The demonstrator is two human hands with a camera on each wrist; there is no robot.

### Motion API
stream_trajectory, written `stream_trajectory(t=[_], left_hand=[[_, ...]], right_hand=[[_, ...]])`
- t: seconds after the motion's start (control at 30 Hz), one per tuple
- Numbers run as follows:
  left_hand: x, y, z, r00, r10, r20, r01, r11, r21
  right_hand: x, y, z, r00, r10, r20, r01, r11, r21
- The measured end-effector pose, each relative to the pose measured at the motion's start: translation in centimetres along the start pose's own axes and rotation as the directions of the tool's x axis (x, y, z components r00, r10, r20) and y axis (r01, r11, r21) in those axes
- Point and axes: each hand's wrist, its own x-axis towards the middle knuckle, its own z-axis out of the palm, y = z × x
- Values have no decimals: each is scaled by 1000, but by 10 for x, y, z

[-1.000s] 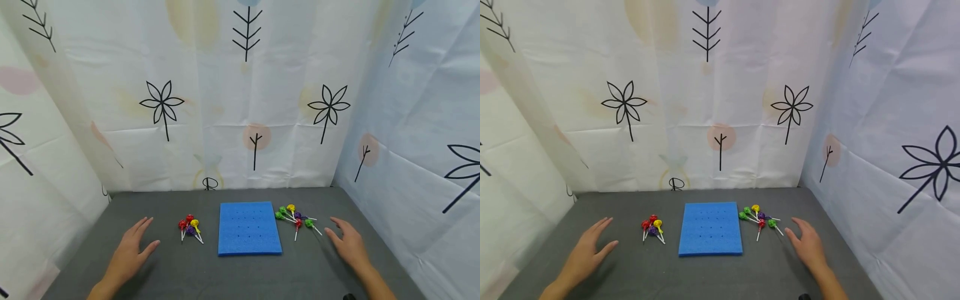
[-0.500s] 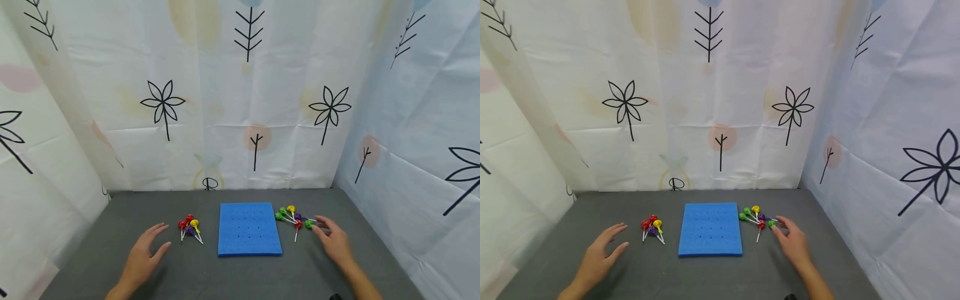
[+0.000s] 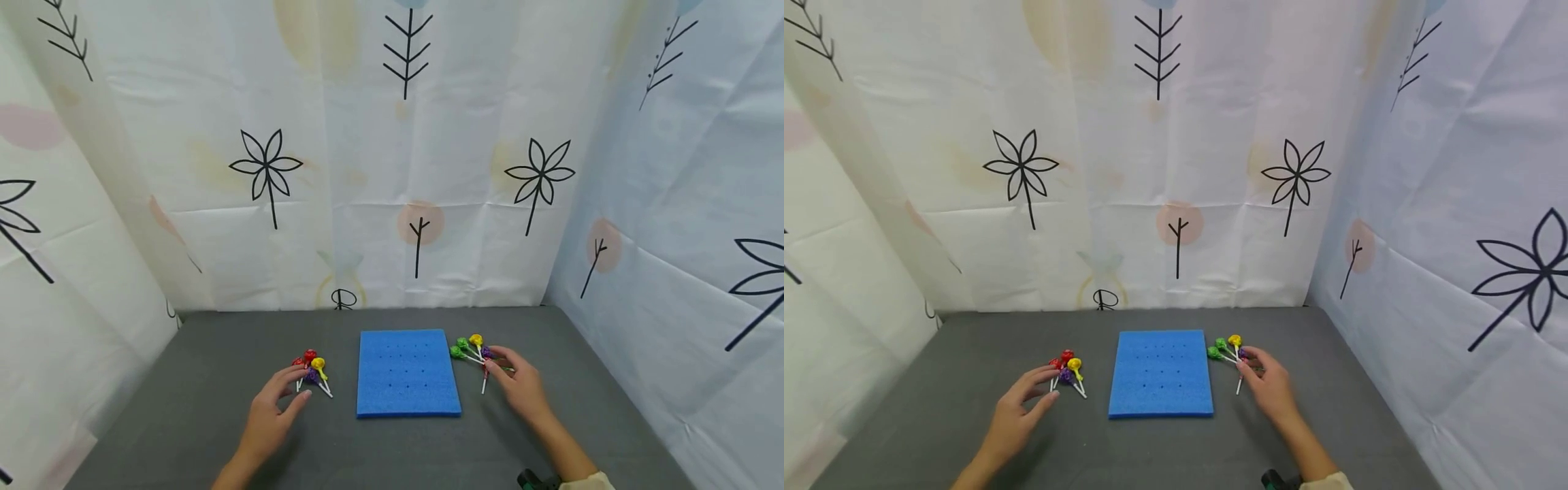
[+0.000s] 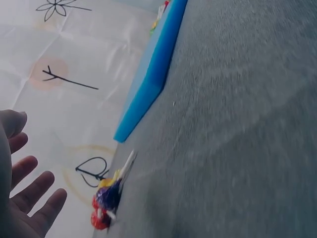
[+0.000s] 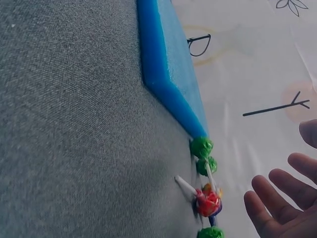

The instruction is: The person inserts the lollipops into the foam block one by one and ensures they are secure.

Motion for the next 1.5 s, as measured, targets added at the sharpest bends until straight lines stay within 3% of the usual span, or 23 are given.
stream_trajectory(t=[0.17, 0.4, 0.57, 0.83, 1.17, 1.5], left_hand=[[3, 2, 19, 1000, -2, -10, 1, 995, -100], [9, 8, 43, 1000, -8, -9, 7, 990, -142], [14, 12, 57, 998, -65, 9, 65, 973, -221], [16, 15, 76, 984, -118, 136, 151, 951, -269], [18, 15, 85, 966, -148, 210, 208, 932, -298], [16, 15, 86, 931, -212, 298, 314, 880, -356]], right_hand=[[8, -4, 11, 1000, 16, 11, -16, 999, 33], [19, -10, 26, 999, -29, -22, 30, 997, 77], [33, -7, 41, 1000, -23, -14, 24, 998, 61], [56, -2, 58, 998, 50, 46, -49, 999, -10], [70, -3, 62, 976, 131, 173, -110, 986, -126], [74, 4, 60, 946, 164, 280, -105, 972, -212]])
